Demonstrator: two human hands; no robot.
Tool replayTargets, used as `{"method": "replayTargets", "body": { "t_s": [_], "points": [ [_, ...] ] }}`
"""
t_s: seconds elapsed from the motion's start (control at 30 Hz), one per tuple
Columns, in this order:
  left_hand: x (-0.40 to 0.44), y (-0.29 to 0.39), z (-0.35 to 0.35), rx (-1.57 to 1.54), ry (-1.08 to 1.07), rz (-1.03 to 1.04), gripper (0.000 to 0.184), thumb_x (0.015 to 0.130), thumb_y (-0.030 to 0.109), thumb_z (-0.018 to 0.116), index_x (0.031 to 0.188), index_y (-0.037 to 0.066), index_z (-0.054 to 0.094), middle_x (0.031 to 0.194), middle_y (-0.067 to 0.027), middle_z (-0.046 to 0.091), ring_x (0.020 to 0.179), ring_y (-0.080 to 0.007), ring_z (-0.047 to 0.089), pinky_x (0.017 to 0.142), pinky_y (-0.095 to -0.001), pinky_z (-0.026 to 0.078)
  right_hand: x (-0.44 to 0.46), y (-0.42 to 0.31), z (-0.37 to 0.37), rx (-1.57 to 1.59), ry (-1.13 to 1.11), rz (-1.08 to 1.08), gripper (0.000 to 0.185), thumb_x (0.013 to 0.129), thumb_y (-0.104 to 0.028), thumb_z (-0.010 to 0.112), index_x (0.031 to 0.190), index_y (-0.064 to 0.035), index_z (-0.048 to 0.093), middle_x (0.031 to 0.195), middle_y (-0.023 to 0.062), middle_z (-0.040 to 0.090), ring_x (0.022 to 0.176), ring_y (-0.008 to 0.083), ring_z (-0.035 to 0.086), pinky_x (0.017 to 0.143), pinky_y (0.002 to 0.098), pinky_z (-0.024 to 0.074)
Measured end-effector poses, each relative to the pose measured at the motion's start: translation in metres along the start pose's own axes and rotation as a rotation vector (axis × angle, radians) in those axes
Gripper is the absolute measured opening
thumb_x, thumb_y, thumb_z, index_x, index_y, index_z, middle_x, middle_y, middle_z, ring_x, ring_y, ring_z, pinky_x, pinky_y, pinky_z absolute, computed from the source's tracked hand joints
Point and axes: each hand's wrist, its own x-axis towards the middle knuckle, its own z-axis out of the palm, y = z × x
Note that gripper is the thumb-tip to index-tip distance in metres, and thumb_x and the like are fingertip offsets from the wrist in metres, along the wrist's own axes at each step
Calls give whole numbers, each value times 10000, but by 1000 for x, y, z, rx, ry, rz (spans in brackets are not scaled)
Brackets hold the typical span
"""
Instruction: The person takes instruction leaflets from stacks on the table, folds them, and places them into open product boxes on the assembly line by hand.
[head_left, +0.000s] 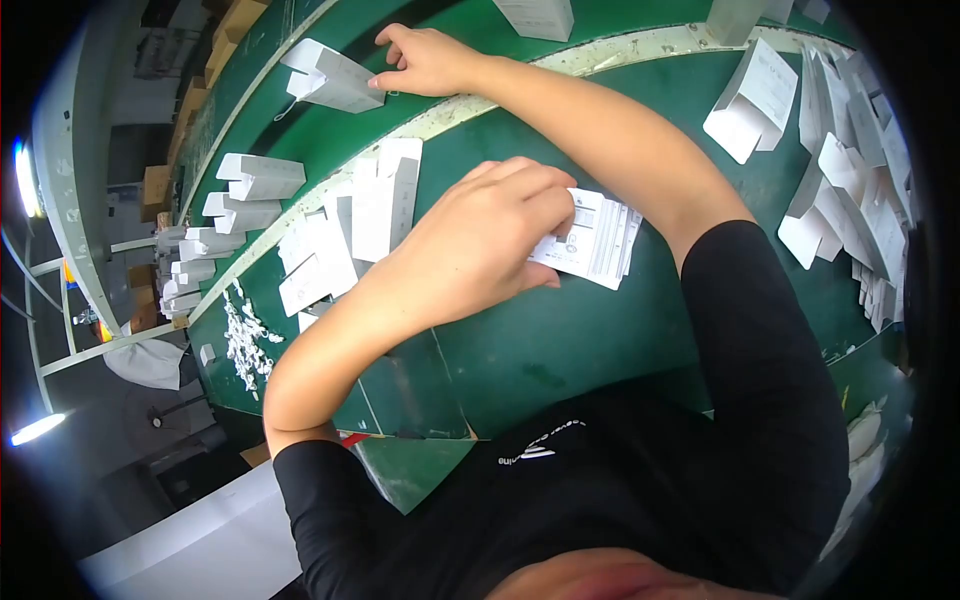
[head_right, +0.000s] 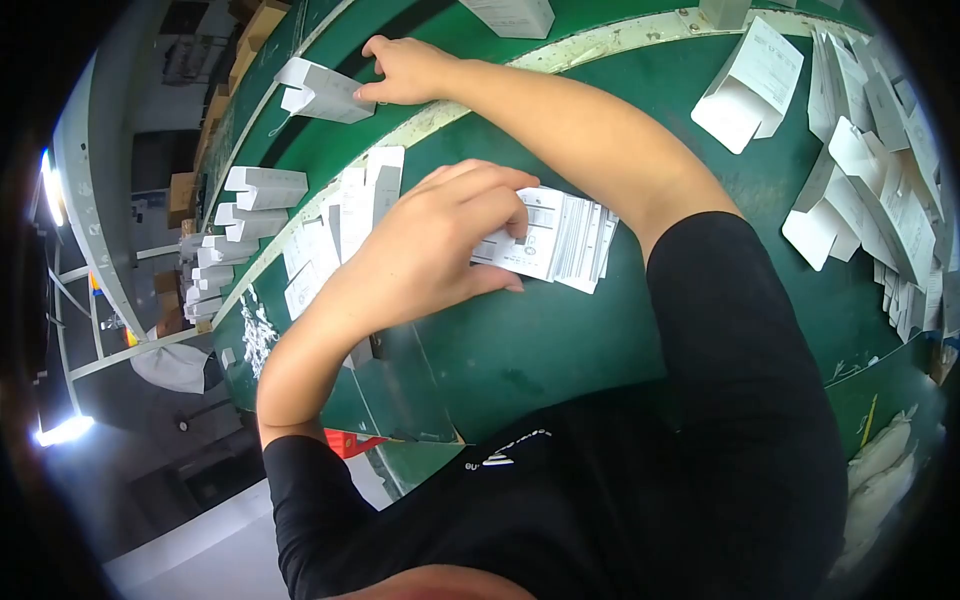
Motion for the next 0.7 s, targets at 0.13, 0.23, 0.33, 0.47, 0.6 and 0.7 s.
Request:
{"method": "replayTargets", "body": {
  "t_s": [0.13, 0.23, 0.33, 0.47, 0.6, 0.7],
  "points": [
    [-3, 1, -1, -22, 22, -26, 386, 655, 92, 893, 948, 55, 644, 1264, -140, 663, 1128, -347, 623, 916, -423, 531, 0, -1, -1, -9, -25, -7, 794, 864, -485, 768, 1382, 57, 505, 1144, 211, 695, 1025, 319, 687, 882, 396, 556],
    [-6, 1, -1, -1, 22, -17, 342, 666, 82, 885, 940, 32, 688, 1252, -141, 680, 1134, -349, 635, 897, -422, 547, -1, -4, -4, 1, -52, 16, 790, 860, -489, 758, 1380, 52, 510, 1174, 210, 695, 1078, 349, 675, 919, 416, 545],
    [-9, 1, -3, -35, 42, -24, 306, 675, 80, 878, 932, 9, 727, 1229, -162, 706, 1146, -359, 649, 904, -426, 556, -1, -4, -5, 17, -77, 30, 787, 857, -491, 748, 1379, 50, 512, 1209, 211, 696, 1131, 381, 663, 957, 434, 536],
    [-9, 2, -3, -35, 47, -34, 318, 662, 100, 880, 928, -13, 747, 1209, -182, 722, 1160, -358, 661, 891, -416, 572, -3, -4, -6, 36, -100, 27, 775, 865, -479, 745, 1382, 46, 508, 1207, 211, 697, 1135, 379, 662, 958, 431, 536],
    [-7, 0, -3, -48, 19, -32, 314, 672, 133, 863, 923, -19, 752, 1202, -203, 714, 1181, -370, 641, 983, -448, 532, -3, -1, -4, 36, -103, 19, 765, 868, -477, 744, 1378, 44, 509, 1205, 212, 696, 1134, 377, 662, 956, 432, 536],
    [-6, -2, -4, -76, 5, -48, 323, 645, 133, 889, 910, -7, 769, 1222, -175, 723, 1193, -344, 655, 911, -412, 571, -3, -1, -3, 22, -48, -36, 680, 889, -435, 755, 1339, 24, 535, 1110, 194, 696, 995, 318, 688, 860, 400, 553]
  ]
}}
